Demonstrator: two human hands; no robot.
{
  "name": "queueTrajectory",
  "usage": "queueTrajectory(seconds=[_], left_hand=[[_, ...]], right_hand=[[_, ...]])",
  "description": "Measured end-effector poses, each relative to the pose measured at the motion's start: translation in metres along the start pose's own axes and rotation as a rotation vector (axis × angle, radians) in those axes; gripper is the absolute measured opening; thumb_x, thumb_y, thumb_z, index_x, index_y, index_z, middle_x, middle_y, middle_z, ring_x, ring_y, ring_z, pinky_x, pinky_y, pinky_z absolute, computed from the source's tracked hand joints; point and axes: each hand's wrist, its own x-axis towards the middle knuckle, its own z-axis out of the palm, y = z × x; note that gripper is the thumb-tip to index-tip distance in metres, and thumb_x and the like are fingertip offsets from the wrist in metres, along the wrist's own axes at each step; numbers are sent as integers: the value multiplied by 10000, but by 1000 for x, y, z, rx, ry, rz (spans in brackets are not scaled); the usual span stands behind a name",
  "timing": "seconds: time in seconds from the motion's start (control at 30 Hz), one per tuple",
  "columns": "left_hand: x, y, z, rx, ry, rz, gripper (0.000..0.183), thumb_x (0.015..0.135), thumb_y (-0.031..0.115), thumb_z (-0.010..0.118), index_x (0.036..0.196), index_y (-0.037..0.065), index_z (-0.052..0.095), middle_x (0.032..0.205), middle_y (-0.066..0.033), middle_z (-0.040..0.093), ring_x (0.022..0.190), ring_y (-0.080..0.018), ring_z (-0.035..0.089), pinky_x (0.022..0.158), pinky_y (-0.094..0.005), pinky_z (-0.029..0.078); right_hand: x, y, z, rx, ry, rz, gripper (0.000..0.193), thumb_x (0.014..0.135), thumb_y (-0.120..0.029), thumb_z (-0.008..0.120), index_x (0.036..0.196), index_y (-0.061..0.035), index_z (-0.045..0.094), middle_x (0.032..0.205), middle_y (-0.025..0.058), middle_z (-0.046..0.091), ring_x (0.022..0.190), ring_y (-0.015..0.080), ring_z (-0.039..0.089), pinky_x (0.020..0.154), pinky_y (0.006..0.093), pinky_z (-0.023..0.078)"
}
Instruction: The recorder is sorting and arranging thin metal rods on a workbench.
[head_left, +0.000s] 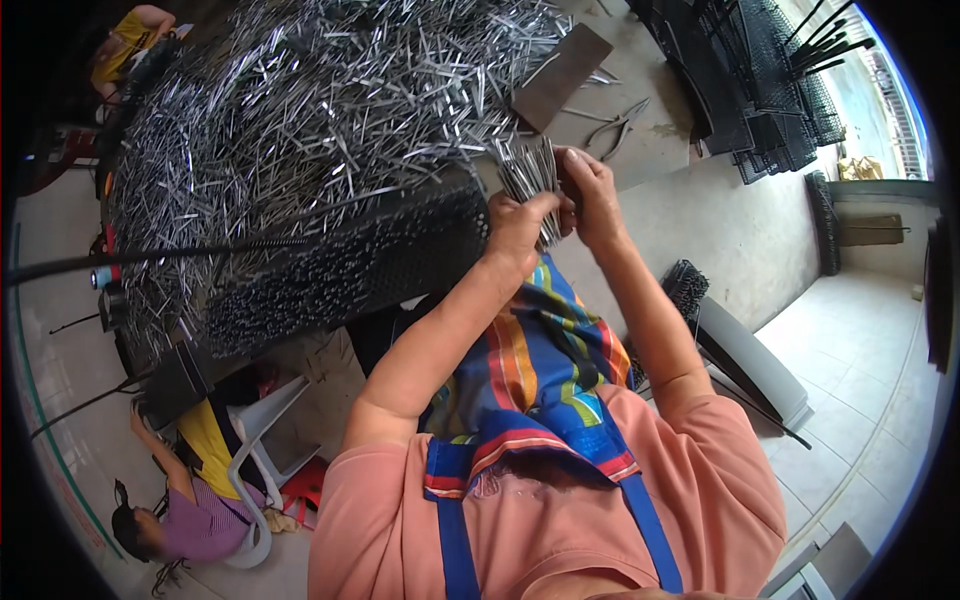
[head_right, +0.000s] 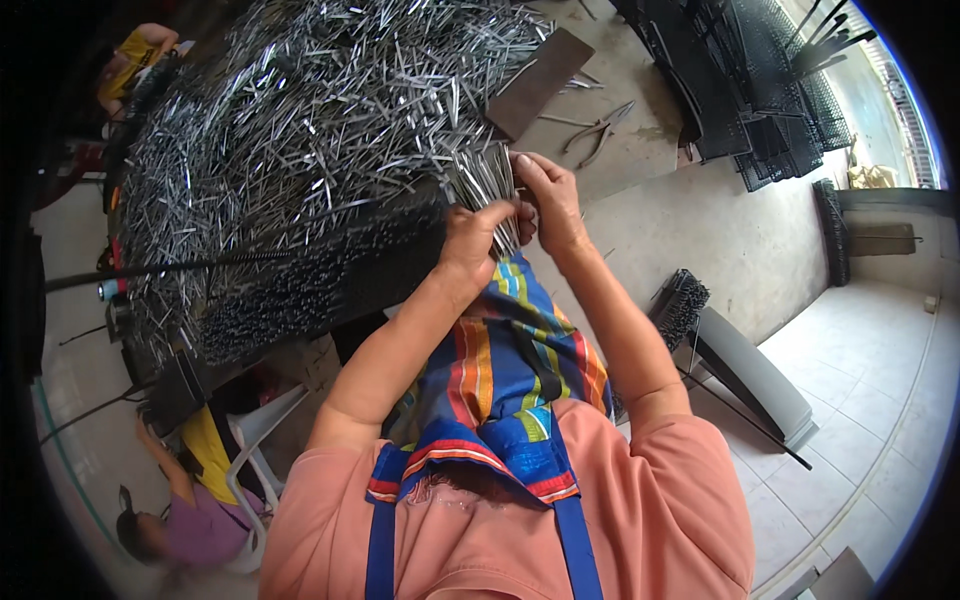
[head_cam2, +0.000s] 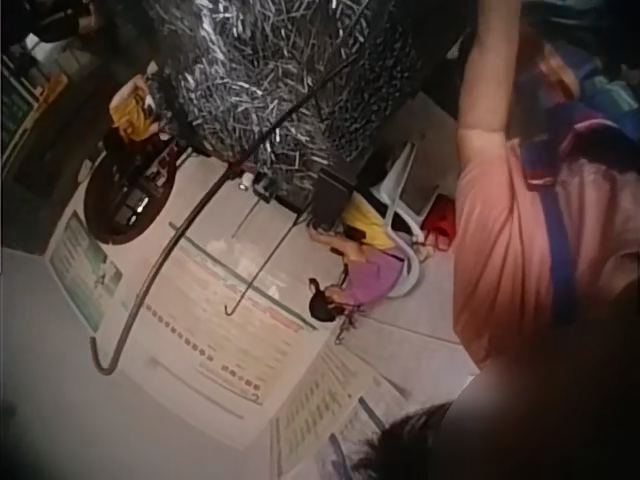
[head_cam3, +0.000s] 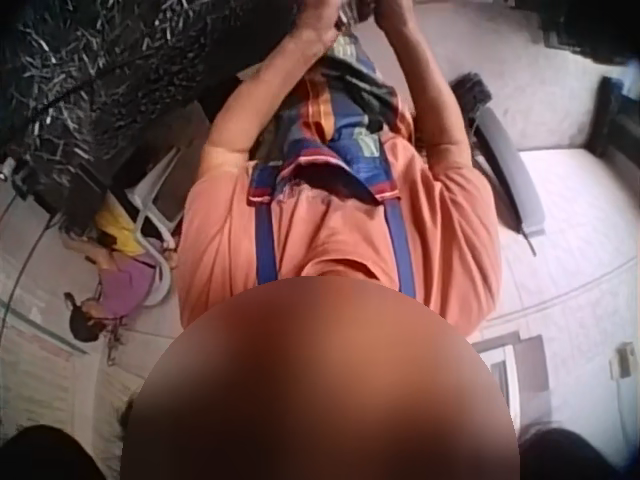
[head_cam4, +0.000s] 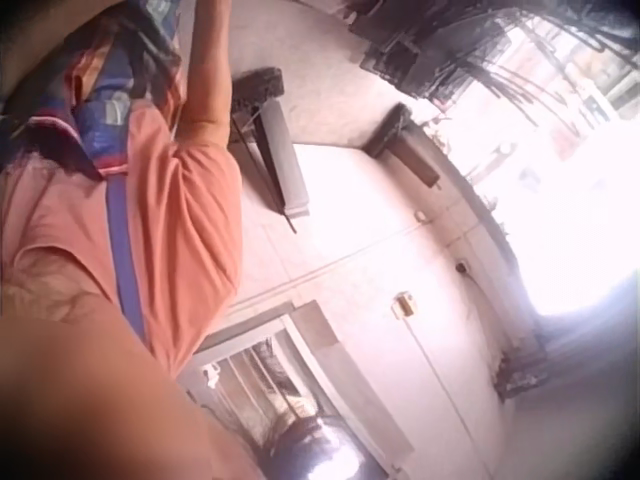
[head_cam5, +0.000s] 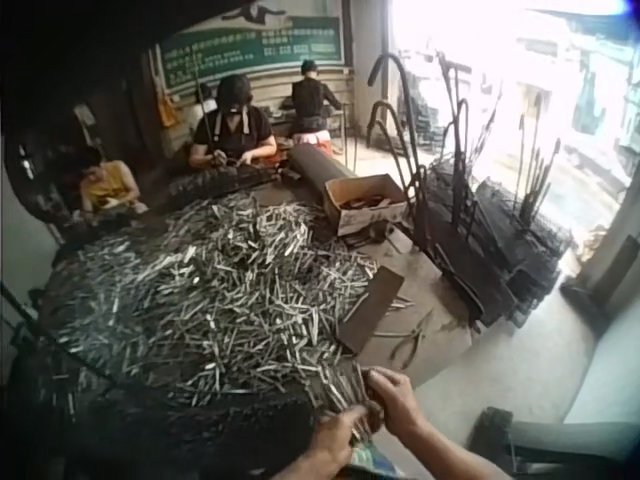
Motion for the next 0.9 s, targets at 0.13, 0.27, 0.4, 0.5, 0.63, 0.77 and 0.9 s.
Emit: queueTrajectory(seconds=[0.13, 0.27, 0.4, 0.5, 0.63, 0.77, 0.9], left_hand=[[-54, -4, -31, 105, 63, 21, 125, 780, -24, 657, 898, 15, 664, 756, -87, 679, 600, -185, 669, 519, -301, 548], [-96, -9, -70, 102, 111, -4, 198, 769, -58, 633, 960, -14, 661, 776, -97, 685, 604, -206, 679, 547, -312, 579], [-124, -11, -106, -10, 151, -72, 283, 718, -128, 594, 975, -29, 663, 858, -108, 704, 658, -192, 691, 558, -309, 581], [-139, -5, -120, -14, 229, 3, 282, 719, -128, 593, 972, -29, 668, 847, -105, 706, 658, -195, 692, 563, -310, 581], [-144, -16, -159, 129, 241, 68, 251, 726, -93, 657, 955, 4, 696, 911, -66, 711, 774, -157, 687, 726, -287, 565], [-147, -26, -174, 127, 279, 29, 167, 731, -86, 695, 871, 5, 693, 860, -67, 710, 695, -140, 677, 655, -283, 569], [-155, -13, -160, 105, 206, -9, 137, 747, -76, 692, 858, 4, 687, 842, -82, 711, 678, -159, 685, 627, -296, 578]], right_hand=[[-35, -9, 19, -393, -78, -9, 145, 821, -156, 709, 834, -12, 700, 690, -13, 612, 574, 63, 491, 528, 252, 386], [-72, 15, 46, -441, -140, 136, 131, 809, -107, 713, 727, -15, 668, 611, -13, 572, 539, 58, 469, 492, 242, 356], [-90, 46, 61, -377, -220, 312, 105, 841, -87, 686, 771, -11, 667, 623, 1, 592, 520, 66, 504, 482, 222, 378], [-88, 48, 71, -381, -331, 442, 110, 864, -98, 669, 812, -1, 671, 646, 18, 620, 551, 74, 554, 517, 225, 427], [-90, 50, 80, -431, -337, 331, 129, 877, -113, 665, 831, 7, 669, 691, 19, 638, 582, 66, 548, 539, 224, 428], [-76, 47, 81, -325, -75, -137, 72, 887, -61, 648, 866, 3, 674, 728, 4, 632, 652, 58, 547, 571, 207, 420], [-57, 49, 72, -580, -3, -550, 58, 860, 30, 650, 909, 15, 675, 790, 3, 624, 672, 57, 538, 591, 199, 428]])
